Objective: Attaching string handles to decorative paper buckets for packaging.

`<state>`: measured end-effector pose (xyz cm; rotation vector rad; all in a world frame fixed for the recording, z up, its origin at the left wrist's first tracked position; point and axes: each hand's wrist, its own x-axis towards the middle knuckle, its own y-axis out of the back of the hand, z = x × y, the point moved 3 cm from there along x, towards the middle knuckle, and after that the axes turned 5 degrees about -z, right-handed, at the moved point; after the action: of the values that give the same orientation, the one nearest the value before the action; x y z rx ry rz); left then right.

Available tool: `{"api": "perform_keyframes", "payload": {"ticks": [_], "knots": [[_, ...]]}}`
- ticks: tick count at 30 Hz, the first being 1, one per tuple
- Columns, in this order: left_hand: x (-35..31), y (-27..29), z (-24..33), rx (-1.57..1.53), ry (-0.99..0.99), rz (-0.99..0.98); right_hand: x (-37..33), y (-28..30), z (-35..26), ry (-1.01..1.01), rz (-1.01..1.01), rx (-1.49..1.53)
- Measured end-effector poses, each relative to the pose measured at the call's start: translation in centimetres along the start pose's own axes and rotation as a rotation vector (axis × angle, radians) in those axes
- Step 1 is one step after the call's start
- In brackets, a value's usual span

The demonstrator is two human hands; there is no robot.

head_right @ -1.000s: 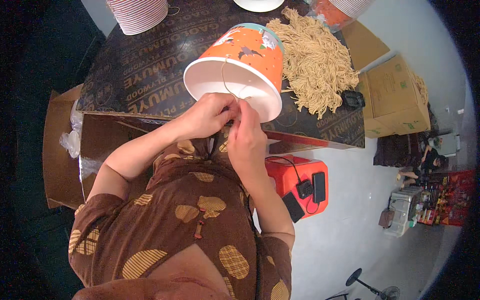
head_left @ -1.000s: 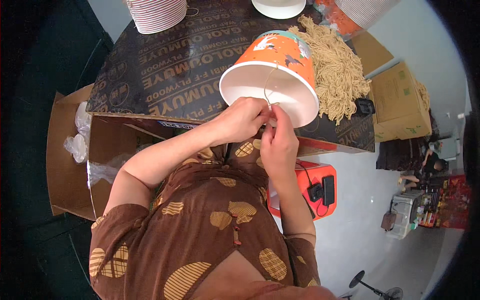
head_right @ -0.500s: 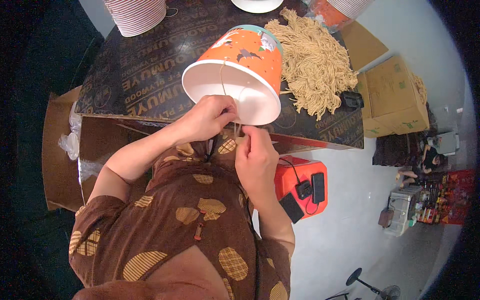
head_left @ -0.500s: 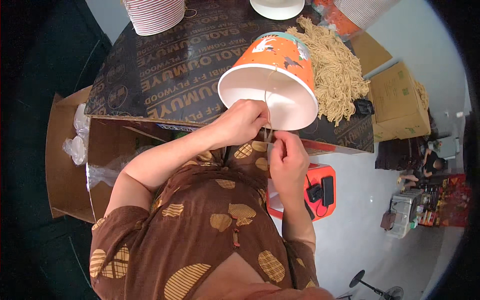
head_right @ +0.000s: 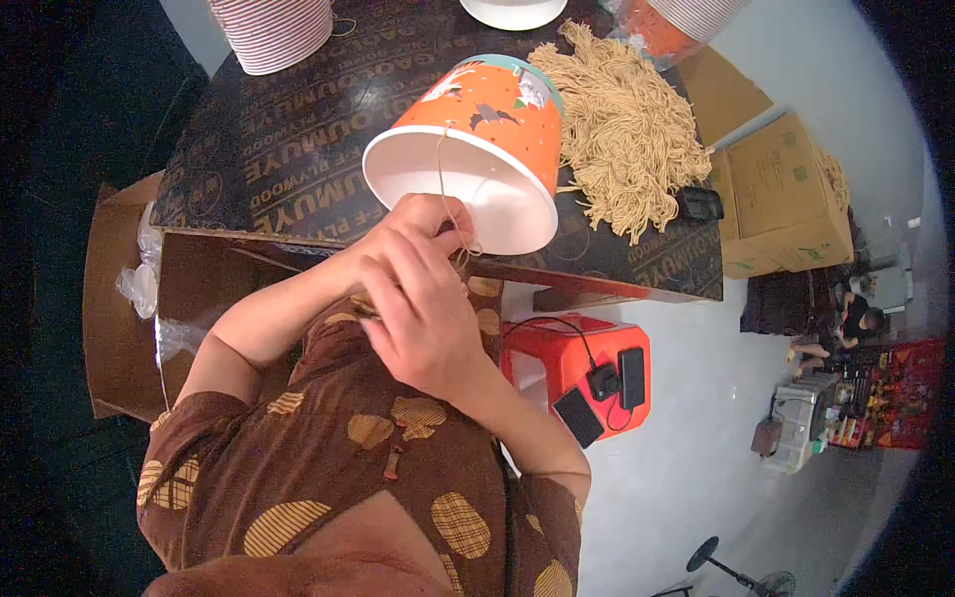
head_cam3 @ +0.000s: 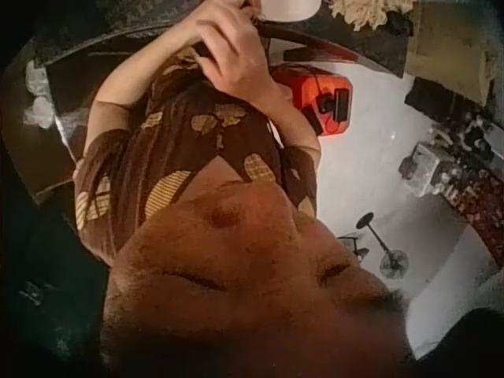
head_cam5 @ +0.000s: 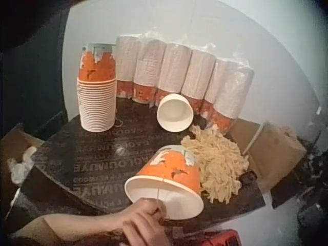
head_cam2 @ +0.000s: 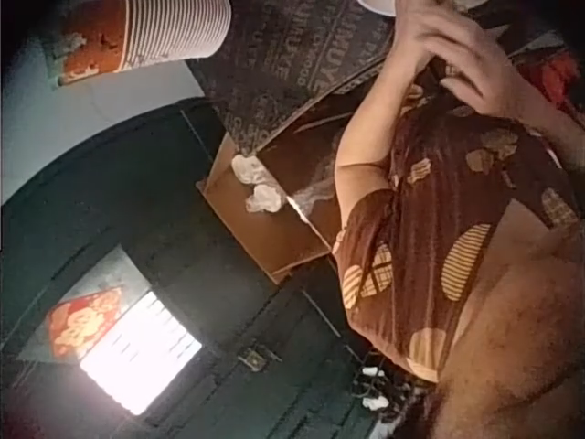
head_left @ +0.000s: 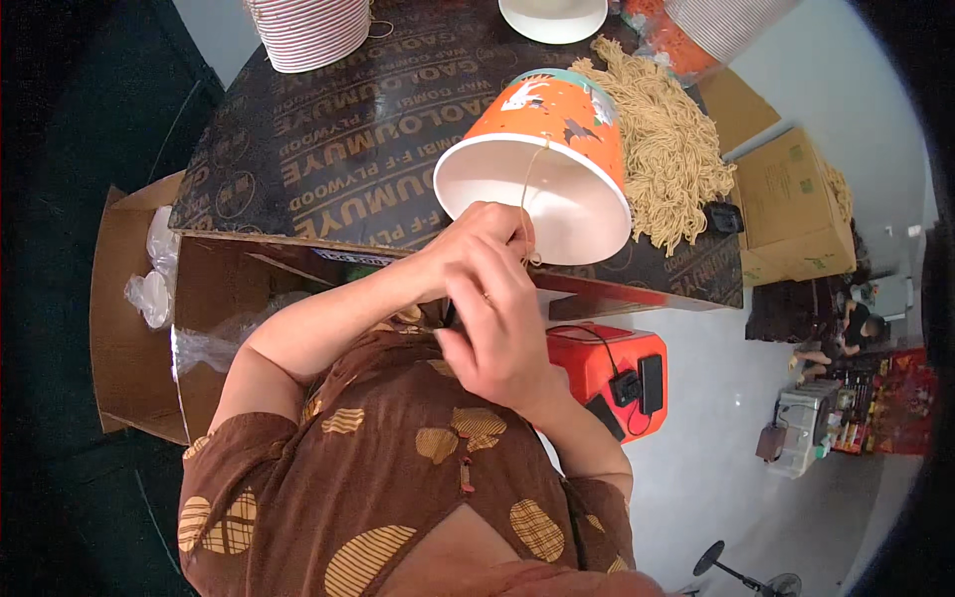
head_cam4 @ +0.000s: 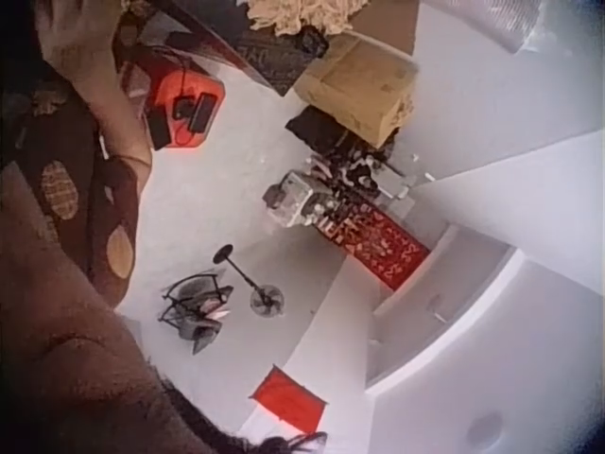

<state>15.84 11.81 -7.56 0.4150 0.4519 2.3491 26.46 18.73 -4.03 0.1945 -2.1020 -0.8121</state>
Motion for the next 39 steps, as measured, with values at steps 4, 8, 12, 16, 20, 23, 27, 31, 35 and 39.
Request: {"api": "perform_keyframes", "payload": {"ticks": [4, 8, 12, 16, 20, 23, 27, 31, 35, 39], "knots": [[-1.4, -0.8, -2.7, -0.191, -0.325, 0.02, 2.3, -0.4, 0.7, -0.009, -0.102, -0.166], [-0.5, 0.0, 0.6, -0.071, -0.245, 0.012, 2.2, 0.5, 4.0, -0.261, 0.018, -0.344], [0.0, -0.3, 0.3, 0.01, -0.057, 0.056, 1.5, 2.4, 3.1, -0.394, -0.079, -0.528], [-0.1, 0.0, 0.9, 0.056, 0.092, 0.05, 0.6, 3.1, 1.6, -0.609, -0.218, -0.499], [0.0, 0.1, 1.6, 0.038, 0.102, 0.095, -1.2, 3.5, 2.6, -0.423, -0.064, -0.589], [0.1, 0.1, 1.2, 0.067, 0.112, 0.085, -2.2, 3.5, 2.9, -0.505, -0.12, -0.629], [0.2, -0.1, 1.1, 0.12, 0.103, 0.066, -3.0, 3.4, 3.0, -0.525, -0.109, -0.594], [0.2, -0.4, 1.2, 0.095, 0.092, 0.097, -3.0, 2.7, 3.2, -0.472, 0.002, -0.526], [-0.1, -0.9, 1.4, 0.033, 0.153, 0.156, -3.1, 1.4, 3.6, -0.501, 0.102, -0.469], [-0.2, -0.9, 2.1, -0.025, 0.202, 0.191, -4.0, 1.1, 3.3, -0.475, 0.236, -0.38]]}}
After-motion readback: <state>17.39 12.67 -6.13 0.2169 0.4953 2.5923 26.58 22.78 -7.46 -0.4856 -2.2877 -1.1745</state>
